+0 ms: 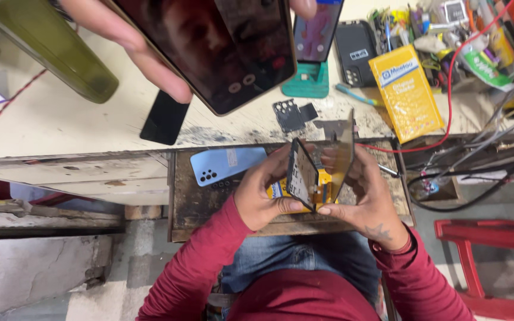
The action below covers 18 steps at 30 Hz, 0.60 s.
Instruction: The person assembles a smartphone by connecting a new display to the motherboard, installing the battery, and attaching the back cover. They then connect a charging cable to test the device.
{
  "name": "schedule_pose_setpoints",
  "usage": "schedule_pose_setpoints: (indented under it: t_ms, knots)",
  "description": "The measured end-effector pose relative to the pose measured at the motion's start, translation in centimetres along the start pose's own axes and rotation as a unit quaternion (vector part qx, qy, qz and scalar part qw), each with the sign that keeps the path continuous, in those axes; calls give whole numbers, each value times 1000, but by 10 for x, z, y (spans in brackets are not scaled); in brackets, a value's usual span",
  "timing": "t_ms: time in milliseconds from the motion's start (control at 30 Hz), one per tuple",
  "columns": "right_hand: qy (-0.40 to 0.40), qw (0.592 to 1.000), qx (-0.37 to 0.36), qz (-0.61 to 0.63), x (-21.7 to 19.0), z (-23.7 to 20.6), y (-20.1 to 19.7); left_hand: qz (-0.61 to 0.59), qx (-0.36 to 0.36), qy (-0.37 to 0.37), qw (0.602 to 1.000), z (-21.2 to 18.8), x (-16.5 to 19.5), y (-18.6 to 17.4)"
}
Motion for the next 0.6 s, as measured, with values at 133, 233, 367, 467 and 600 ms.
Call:
schedule_pose_setpoints:
  t_ms: [133, 233, 367, 467, 600]
  knots:
    - [-21, 999, 6, 27, -1, -1, 1, -38, 7, -11, 999, -2, -6, 2]
    - [-28, 997, 18, 67, 1, -1, 2, -31, 8, 19, 999, -3, -5, 3]
    - [-12, 997, 34, 66, 7, -3, 2, -34, 18, 17, 999, -7, -8, 1]
    - [-10, 997, 36, 69, 10, -4, 2, -68, 31, 21, 997, -8, -11, 0]
    - [-8, 996, 32, 84, 13, -4, 1, -82, 43, 20, 995, -9, -13, -3]
Point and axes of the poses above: each hand's wrist, its own z-axis towards the middle knuckle, its own y-axis out of the palm, x = y × z, the point moved 8 cm from there along z, towards the middle knuckle, and after that the axes turned 3 degrees about y, right-handed, at the moved point
